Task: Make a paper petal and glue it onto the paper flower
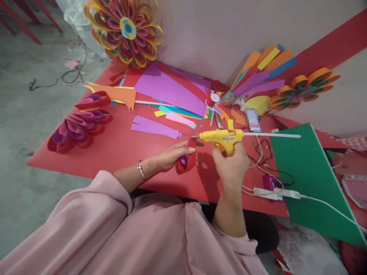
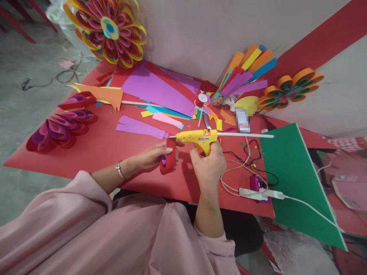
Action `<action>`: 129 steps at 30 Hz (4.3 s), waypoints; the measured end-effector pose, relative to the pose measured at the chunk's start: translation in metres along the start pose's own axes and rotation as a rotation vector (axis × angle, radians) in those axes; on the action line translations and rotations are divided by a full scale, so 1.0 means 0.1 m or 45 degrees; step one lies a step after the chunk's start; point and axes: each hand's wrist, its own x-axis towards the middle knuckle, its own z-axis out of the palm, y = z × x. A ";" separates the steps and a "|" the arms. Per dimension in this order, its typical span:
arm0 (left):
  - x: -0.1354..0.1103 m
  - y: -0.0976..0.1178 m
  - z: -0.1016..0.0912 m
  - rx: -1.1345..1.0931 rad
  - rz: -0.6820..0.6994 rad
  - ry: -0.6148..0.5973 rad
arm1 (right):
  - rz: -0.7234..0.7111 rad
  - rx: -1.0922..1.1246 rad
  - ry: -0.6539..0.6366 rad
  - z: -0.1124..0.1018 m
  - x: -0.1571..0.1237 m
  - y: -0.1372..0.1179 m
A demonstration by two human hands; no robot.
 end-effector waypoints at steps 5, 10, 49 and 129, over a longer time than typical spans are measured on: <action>0.01 0.00 -0.01 0.063 0.011 0.016 | 0.006 -0.017 -0.031 0.00 0.01 -0.01; 0.01 0.00 -0.02 0.148 0.066 0.083 | -0.020 -0.024 -0.023 -0.01 -0.01 -0.02; 0.05 0.01 -0.19 -0.334 -0.064 -0.202 | -0.093 -0.059 0.163 0.00 -0.04 0.00; 0.03 0.02 -0.29 -0.484 -0.247 -0.352 | -0.032 0.054 -0.071 0.05 0.12 0.18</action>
